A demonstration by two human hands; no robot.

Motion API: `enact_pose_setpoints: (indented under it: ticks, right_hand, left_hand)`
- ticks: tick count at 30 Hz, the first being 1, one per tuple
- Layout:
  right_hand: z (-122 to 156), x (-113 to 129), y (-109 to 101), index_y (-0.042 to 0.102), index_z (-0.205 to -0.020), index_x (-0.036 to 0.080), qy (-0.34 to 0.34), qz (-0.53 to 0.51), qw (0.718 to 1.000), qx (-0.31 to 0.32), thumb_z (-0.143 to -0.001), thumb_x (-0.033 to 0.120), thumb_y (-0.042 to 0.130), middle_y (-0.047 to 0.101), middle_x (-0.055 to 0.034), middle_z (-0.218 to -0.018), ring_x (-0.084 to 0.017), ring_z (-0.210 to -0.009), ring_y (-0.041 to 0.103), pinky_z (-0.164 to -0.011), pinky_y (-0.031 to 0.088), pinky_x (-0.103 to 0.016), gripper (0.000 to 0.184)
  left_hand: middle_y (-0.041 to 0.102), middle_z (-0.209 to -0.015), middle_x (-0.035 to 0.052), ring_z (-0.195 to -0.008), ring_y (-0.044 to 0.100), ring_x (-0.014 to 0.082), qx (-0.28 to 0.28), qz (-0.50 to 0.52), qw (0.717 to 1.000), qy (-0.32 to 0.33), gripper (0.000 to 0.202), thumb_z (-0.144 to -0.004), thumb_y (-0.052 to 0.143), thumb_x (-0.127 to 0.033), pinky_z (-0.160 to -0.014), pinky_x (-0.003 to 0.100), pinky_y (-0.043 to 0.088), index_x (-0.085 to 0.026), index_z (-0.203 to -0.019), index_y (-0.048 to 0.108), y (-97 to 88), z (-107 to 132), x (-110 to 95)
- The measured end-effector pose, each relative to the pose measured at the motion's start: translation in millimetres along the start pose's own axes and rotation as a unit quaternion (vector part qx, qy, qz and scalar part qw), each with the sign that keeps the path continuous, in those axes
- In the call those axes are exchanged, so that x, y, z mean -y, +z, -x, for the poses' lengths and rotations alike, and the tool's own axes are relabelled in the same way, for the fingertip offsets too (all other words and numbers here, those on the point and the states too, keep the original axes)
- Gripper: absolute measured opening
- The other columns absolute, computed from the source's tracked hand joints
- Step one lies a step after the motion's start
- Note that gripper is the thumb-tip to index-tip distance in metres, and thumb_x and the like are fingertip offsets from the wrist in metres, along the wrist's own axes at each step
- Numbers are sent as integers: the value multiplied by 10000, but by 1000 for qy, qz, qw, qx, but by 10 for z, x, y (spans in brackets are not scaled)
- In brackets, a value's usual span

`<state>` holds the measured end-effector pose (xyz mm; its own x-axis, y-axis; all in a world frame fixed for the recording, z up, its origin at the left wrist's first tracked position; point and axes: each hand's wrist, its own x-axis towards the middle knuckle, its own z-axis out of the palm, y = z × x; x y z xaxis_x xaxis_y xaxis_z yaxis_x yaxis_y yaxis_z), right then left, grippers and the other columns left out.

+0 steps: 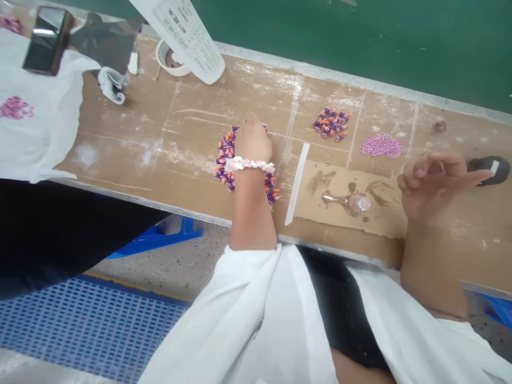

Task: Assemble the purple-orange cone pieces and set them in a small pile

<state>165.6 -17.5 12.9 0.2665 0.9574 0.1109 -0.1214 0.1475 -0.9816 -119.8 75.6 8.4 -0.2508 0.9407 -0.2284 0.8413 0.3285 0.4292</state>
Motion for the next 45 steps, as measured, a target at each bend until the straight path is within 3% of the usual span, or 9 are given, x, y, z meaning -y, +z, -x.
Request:
enact_pose_setpoints:
  ticks: [4, 6, 10, 15, 20, 25, 32, 40, 45]
  right_hand:
    - [-34, -16, -22, 589, -837, 249, 24, 22, 999, -19, -697, 805, 544, 487, 34, -797, -54, -444, 394, -394, 212, -250, 576]
    - [-52, -73, -53, 547, -826, 241, 28, 95, 994, -47, -729, 780, 518, 468, 38, -764, -54, -444, 364, -415, 215, -251, 548]
    - [-102, -234, -159, 547, -789, 220, 1, 264, 960, -95, -763, 494, 620, 413, 63, -619, -68, -471, 335, -480, 263, -257, 285]
    - [-178, -308, -295, 684, -784, 209, -19, 437, 897, -59, -679, 207, 671, 545, 6, -808, -93, -608, 433, -709, 379, -324, 106]
    - [-192, -345, -330, 720, -870, 241, -36, 500, 865, -22, -743, 247, 659, 568, -13, -869, -109, -619, 405, -745, 401, -338, 141]
    - [-190, -411, -352, 733, -860, 246, -51, 511, 858, -10, -787, 293, 640, 593, -41, -911, -134, -685, 457, -754, 412, -346, 127]
    - [-193, -405, -378, 721, -807, 233, -48, 520, 853, -2, -762, 268, 651, 590, -30, -843, -134, -660, 465, -740, 418, -344, 90]
    - [-175, -316, -370, 710, -856, 217, -43, 540, 838, -62, -787, 210, 545, 576, -47, -878, -133, -641, 444, -712, 406, -341, 180]
    - [-160, -333, -380, 723, -844, 236, -42, 540, 839, -44, -770, 237, 603, 569, -33, -864, -131, -645, 445, -734, 419, -345, 141]
  left_hand:
    - [483, -1326, 191, -1310, 464, 287, -67, 30, 997, -9, 235, -860, 419, 2, -1132, 433, 341, -121, -1045, 494, -19, 11, -31]
    - [503, -1291, 175, -1275, 485, 278, -85, 48, 995, -4, 228, -849, 441, 7, -1116, 435, 355, -138, -1015, 498, -12, -14, -8]
    - [627, -1008, 61, -1014, 589, 200, -80, 150, 984, 55, 167, -856, 503, -63, -981, 394, 448, -222, -810, 483, 39, -83, 40]
    - [637, -850, 23, -769, 558, 124, -15, 255, 948, 192, 68, -847, 551, -174, -795, 341, 481, -198, -790, 521, 191, 32, -139]
    - [595, -781, 2, -719, 532, 104, 109, 306, 905, 273, 54, -850, 534, -167, -722, 282, 447, -187, -799, 534, 426, 320, -434]
    - [553, -830, 3, -733, 501, 98, 198, 404, 854, 262, 64, -888, 510, -198, -707, 262, 408, -185, -842, 468, 608, 499, -547]
    - [501, -722, -22, -660, 469, 96, 249, 388, 848, 262, 92, -944, 398, -218, -670, 266, 374, -211, -858, 366, 644, 581, -575]
    - [558, -712, -34, -626, 526, 64, 280, 405, 825, 278, 58, -892, 478, -246, -664, 240, 407, -190, -881, 467, 665, 576, -559]
    - [563, -687, -34, -617, 540, 59, 311, 386, 822, 280, 96, -853, 529, -267, -646, 222, 404, -173, -837, 525, 649, 588, -564]
